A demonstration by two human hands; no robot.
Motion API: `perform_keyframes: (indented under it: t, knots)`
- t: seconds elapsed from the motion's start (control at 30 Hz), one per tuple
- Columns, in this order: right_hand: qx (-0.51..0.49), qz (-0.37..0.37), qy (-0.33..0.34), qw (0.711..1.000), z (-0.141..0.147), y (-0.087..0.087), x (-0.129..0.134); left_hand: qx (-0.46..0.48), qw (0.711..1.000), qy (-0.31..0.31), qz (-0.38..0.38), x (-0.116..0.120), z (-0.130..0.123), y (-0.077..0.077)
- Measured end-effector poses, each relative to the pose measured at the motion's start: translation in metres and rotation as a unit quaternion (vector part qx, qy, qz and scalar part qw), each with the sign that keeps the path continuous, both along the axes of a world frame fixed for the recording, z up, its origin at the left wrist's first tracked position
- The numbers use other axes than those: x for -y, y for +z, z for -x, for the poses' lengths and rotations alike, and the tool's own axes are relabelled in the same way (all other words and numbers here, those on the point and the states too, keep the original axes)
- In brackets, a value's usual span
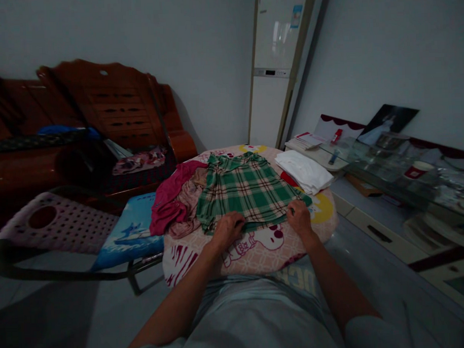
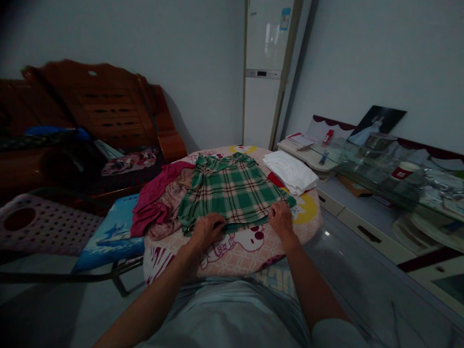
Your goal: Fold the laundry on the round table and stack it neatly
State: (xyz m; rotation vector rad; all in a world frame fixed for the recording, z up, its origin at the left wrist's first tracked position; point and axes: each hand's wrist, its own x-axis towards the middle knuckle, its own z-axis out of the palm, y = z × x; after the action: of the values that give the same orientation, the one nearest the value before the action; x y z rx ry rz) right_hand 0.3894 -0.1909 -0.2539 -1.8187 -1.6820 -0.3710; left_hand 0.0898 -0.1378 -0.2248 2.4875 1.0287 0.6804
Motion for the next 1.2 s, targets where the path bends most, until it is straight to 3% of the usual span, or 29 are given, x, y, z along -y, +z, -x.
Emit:
perform_keyframes:
  t: [0.2,0.5,0.7,0.83,0.97,1.2]
  knots:
    - [0.002,-0.014,-0.006,1.000,-0.001,0.000,0.001,-0.005,0.999,-0.043,0.008,0.004,0.001,0.009]
    - [0.063,0.029,-0.044,0.997,0.002,-0.005,0.003,-0.047,0.995,-0.081,0.021,0.006,0.003,0.004]
    - [0.020,0.029,-0.093,0.995,-0.014,0.013,-0.023,-0.118,0.987,-0.106,-0.039,0.008,-0.006,0.003]
    - [0.043,0.120,-0.177,0.976,-0.030,0.030,-0.048,-0.120,0.987,-0.079,-0.064,0.012,-0.009,0.000]
    - [0.073,0.213,-0.226,0.948,-0.039,0.034,-0.063,-0.101,0.989,-0.077,-0.073,0.015,-0.008,-0.004]
    - [0.095,0.228,-0.218,0.944,-0.038,0.036,-0.069,-0.102,0.992,-0.048,-0.056,0.012,-0.013,-0.004]
